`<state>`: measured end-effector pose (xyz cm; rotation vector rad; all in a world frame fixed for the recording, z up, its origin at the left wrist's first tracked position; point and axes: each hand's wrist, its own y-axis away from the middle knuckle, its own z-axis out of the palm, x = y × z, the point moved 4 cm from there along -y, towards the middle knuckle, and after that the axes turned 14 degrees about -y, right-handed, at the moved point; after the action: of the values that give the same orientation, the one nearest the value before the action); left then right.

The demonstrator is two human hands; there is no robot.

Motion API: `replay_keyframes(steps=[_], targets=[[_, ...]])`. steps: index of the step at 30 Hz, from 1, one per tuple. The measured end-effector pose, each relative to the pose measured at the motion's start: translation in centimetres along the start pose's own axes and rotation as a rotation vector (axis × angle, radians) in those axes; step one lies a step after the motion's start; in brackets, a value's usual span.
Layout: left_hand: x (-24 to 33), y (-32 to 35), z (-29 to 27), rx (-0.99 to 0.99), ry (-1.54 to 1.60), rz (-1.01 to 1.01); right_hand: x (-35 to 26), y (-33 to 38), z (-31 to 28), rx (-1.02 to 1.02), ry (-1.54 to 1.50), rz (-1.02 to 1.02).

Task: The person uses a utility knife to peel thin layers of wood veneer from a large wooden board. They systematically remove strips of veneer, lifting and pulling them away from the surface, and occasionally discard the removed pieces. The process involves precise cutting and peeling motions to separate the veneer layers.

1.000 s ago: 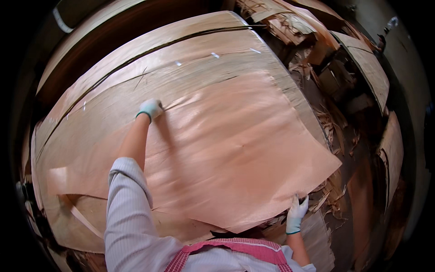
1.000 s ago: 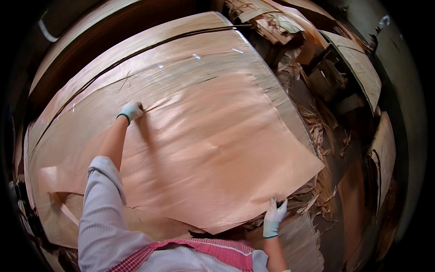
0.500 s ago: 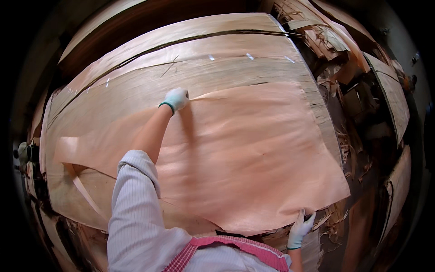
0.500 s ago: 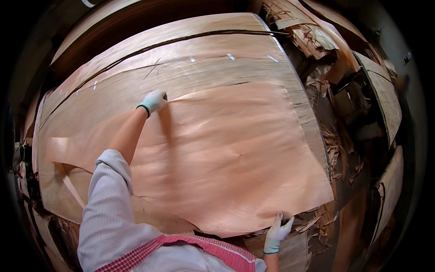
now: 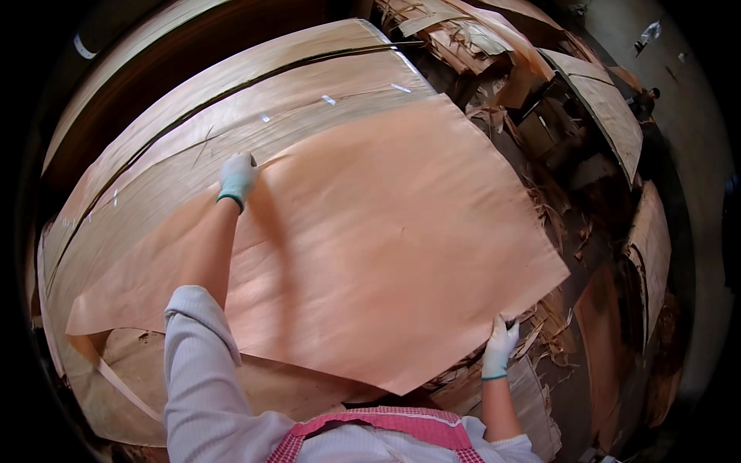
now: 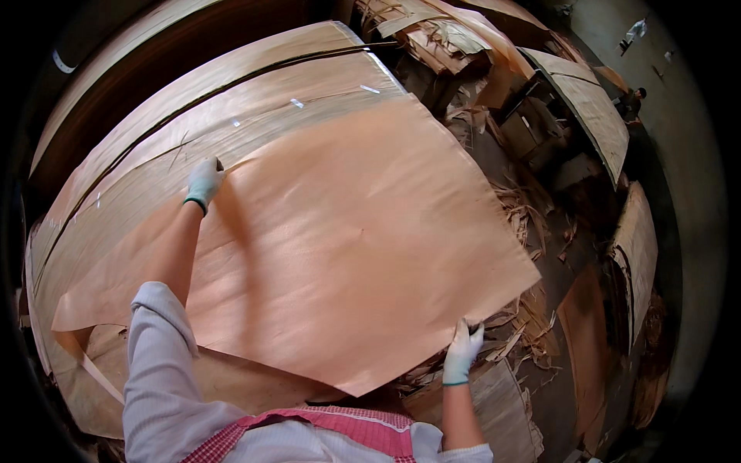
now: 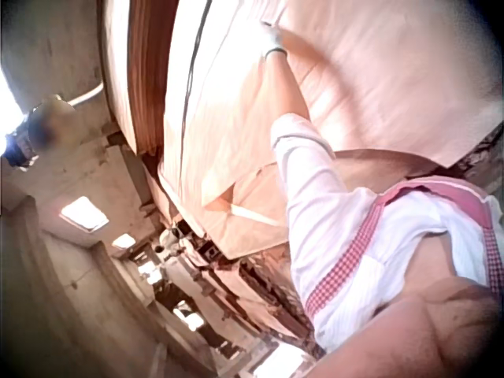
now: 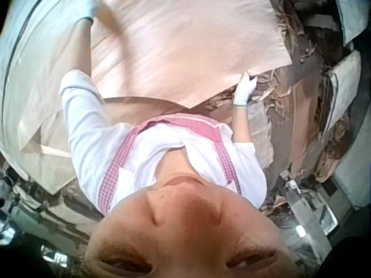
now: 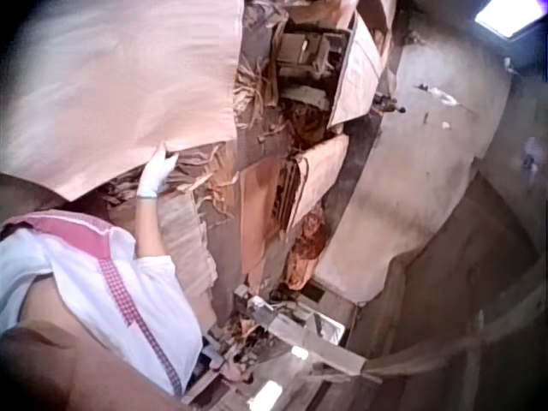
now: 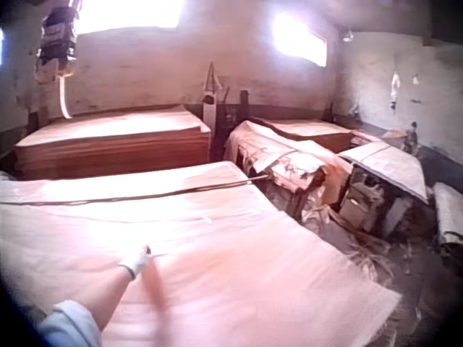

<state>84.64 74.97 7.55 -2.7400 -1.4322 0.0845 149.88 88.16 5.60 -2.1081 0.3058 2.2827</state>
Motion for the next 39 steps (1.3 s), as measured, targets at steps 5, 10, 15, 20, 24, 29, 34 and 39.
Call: replay_keyframes(steps=[5,10,15,20,24,29,34,39], targets=[[3.0,-1.0,1.4,0.177,-0.104,-0.121,4.8,-5.0,0.5,-0.066,-0.005,0.011],[2.8,7.5,3.2,0.227,0.200,-0.101,5.9,-3.6,2.9,-0.191,0.294,0.089],[12.5,18.9,2.2,0.193,-0.002,0.195,7.2,-4.3,-0.3,-0.134,0.275,0.208],[11.4,25.3,3.0,0.128,0.290,0.154,6.2,-6.0,-1.3,-0.242,0.390,0.160],[6.3,27.3,1.6,0.156,0.353,0.049,6.2,-5.5,-0.9,-0.223,0.381,0.149],[1.0,30.3,1.3,0.182,0.380,-0.025,7.6,-7.5,-3.8,-0.242,0.141,0.232],[-2.7,32.7,3.8,0.098,0.159,-0.042,6.9,-4.5,-1.0,-0.131,0.061,0.173],[-2.9,32.4,3.5,0.148,0.051,-0.042,7.3,-5.8,0.5,-0.112,0.339,0.154]])
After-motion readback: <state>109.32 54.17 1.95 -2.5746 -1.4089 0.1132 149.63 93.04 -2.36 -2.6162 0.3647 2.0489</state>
